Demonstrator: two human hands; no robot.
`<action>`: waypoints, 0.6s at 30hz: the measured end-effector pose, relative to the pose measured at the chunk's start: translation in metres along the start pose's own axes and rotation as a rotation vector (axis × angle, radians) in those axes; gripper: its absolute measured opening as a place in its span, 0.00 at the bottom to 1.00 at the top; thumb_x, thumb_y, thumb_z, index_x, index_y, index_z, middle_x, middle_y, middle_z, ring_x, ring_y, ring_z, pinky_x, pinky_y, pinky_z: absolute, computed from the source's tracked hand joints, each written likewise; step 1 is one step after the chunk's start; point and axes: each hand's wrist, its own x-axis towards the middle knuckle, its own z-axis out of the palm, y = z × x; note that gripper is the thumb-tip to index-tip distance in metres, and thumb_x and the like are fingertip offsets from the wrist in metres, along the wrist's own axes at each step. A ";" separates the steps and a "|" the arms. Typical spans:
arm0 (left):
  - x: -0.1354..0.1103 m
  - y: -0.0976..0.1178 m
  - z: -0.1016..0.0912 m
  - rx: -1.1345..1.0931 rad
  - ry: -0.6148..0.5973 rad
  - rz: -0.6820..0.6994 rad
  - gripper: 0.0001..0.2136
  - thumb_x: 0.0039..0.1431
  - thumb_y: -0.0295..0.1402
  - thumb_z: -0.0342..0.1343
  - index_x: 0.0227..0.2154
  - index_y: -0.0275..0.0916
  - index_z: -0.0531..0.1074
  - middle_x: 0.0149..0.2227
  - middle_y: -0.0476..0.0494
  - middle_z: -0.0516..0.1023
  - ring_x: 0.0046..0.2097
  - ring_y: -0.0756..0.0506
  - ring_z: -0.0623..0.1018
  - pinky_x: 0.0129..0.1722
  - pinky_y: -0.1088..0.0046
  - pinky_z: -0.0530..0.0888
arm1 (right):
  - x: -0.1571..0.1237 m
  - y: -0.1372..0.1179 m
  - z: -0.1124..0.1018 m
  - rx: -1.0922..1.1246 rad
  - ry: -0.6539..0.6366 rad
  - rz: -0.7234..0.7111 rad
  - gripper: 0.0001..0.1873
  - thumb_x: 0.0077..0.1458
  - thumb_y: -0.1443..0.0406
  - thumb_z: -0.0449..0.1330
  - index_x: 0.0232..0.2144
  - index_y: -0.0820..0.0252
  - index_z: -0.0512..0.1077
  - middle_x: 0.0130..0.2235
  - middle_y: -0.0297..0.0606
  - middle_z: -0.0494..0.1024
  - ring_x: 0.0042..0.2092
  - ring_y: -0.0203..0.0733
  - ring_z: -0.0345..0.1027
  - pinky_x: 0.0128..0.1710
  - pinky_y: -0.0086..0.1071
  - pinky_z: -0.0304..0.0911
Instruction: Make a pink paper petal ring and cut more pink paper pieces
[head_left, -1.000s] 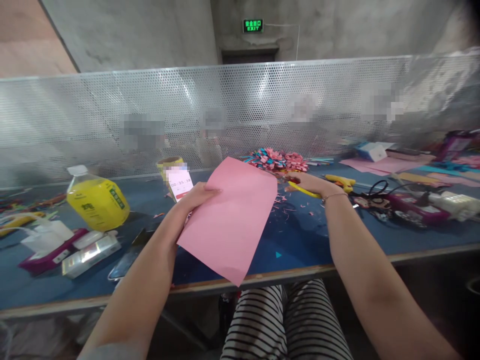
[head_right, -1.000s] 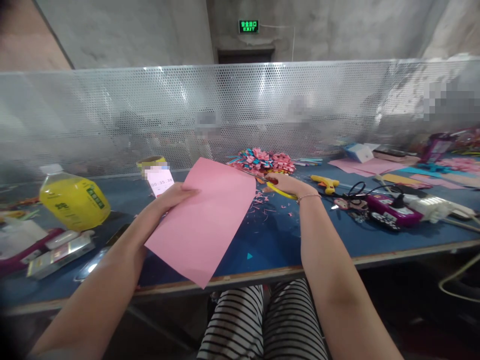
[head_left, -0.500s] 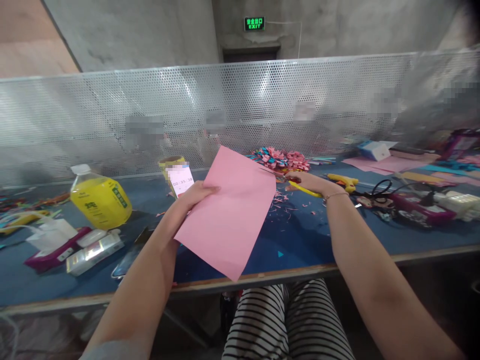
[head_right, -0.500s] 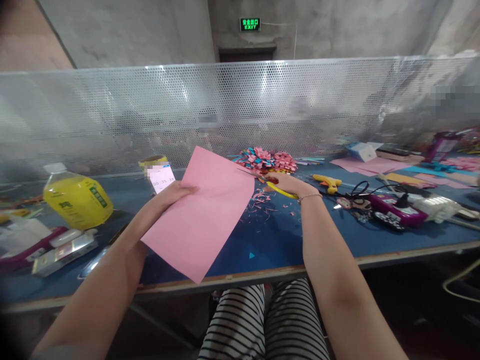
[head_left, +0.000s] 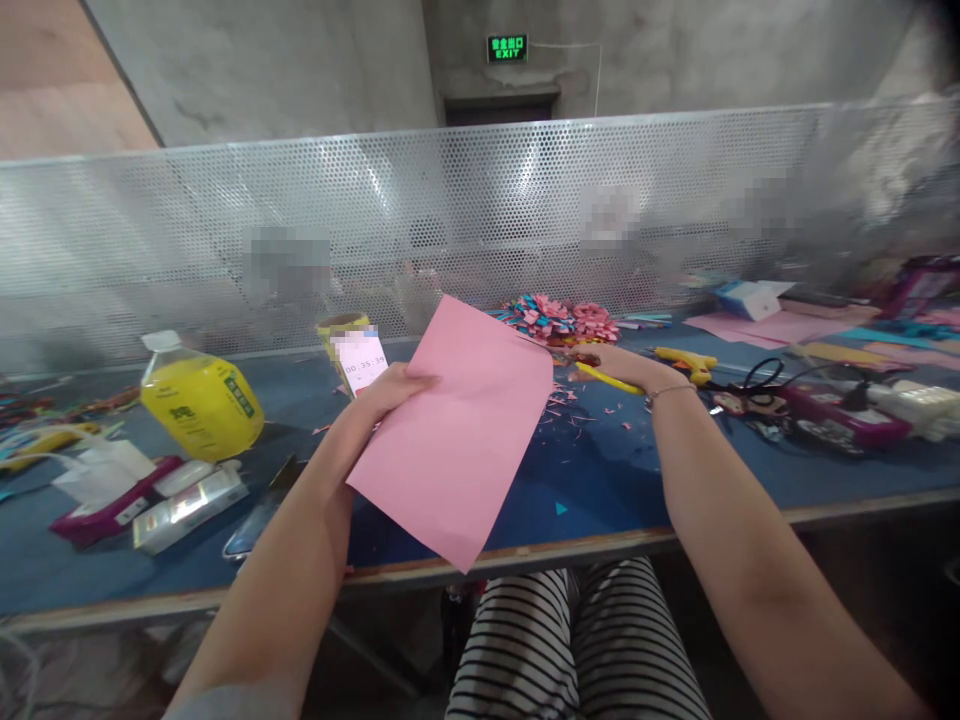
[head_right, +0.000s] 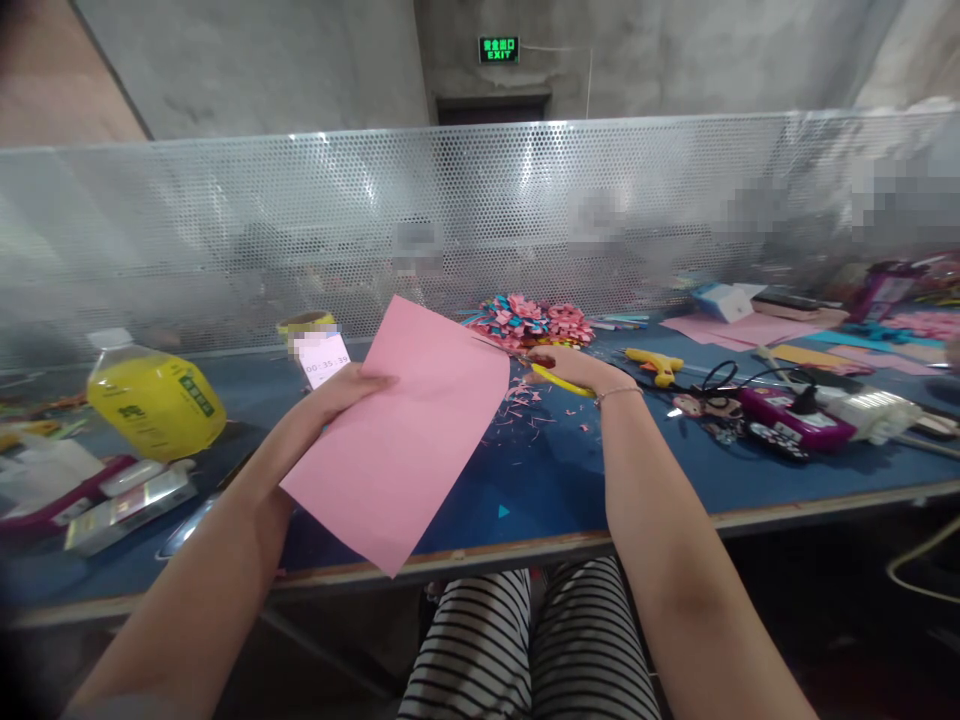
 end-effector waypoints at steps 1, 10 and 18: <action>0.001 0.000 0.000 0.003 -0.013 -0.008 0.21 0.37 0.45 0.59 0.32 0.35 0.75 0.33 0.40 0.78 0.33 0.41 0.76 0.30 0.69 0.71 | 0.000 -0.001 0.000 -0.003 0.000 -0.003 0.32 0.44 0.50 0.57 0.51 0.54 0.64 0.53 0.40 0.67 0.52 0.51 0.60 0.53 0.43 0.54; 0.000 0.002 0.000 0.011 -0.021 -0.005 0.20 0.37 0.45 0.59 0.31 0.35 0.75 0.32 0.40 0.79 0.31 0.41 0.76 0.28 0.70 0.70 | -0.003 -0.010 -0.002 -0.049 0.009 0.007 0.26 0.43 0.49 0.57 0.43 0.56 0.70 0.44 0.39 0.74 0.45 0.50 0.66 0.45 0.40 0.61; 0.000 -0.002 0.000 0.011 -0.041 0.023 0.21 0.38 0.45 0.58 0.33 0.35 0.75 0.33 0.40 0.78 0.33 0.41 0.76 0.31 0.67 0.71 | -0.003 -0.007 -0.003 -0.075 0.004 0.016 0.30 0.42 0.48 0.58 0.46 0.57 0.69 0.47 0.41 0.72 0.47 0.51 0.65 0.48 0.41 0.59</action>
